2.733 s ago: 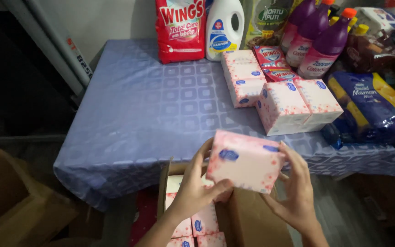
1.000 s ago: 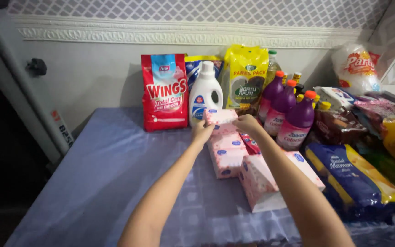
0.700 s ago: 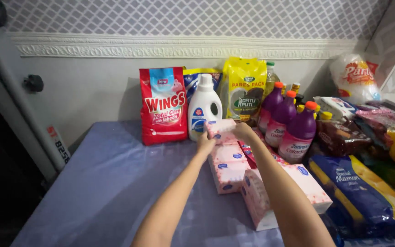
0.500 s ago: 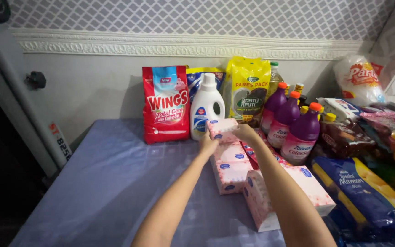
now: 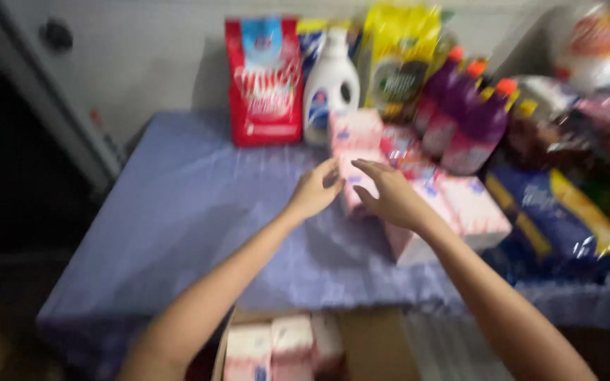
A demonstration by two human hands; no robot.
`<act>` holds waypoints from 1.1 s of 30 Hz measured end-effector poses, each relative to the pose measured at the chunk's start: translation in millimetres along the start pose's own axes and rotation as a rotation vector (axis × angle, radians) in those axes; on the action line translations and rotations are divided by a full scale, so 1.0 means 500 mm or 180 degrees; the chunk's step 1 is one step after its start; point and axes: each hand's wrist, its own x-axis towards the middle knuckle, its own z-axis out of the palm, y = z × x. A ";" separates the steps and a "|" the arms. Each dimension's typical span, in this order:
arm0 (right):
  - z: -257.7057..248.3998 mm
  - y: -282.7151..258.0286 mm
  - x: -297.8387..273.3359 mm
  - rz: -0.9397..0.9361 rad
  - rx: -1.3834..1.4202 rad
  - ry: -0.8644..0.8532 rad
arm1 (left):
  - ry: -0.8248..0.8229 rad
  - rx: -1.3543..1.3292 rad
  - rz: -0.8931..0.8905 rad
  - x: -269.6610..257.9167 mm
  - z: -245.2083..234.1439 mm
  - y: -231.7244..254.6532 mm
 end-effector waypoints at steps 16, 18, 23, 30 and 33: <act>0.032 -0.407 -0.260 0.1080 0.0973 -0.1162 | -0.0799 0.1303 -0.0702 -0.606 -0.150 0.363; 0.082 -0.399 -0.296 0.0492 0.0335 -0.1790 | -0.1363 0.1956 -0.0070 -0.668 -0.138 0.329; 0.265 -0.399 -0.356 -0.0023 0.0073 -0.2493 | -0.1466 0.2996 -0.0478 -0.747 -0.094 0.212; 0.506 -0.432 -0.427 -0.2002 -0.1433 -0.2585 | -0.0710 0.2882 -0.0817 -0.732 -0.126 0.229; 0.638 -0.425 -0.502 -0.2104 -0.0656 -0.2527 | -0.0610 0.2699 -0.0739 -0.725 -0.129 0.233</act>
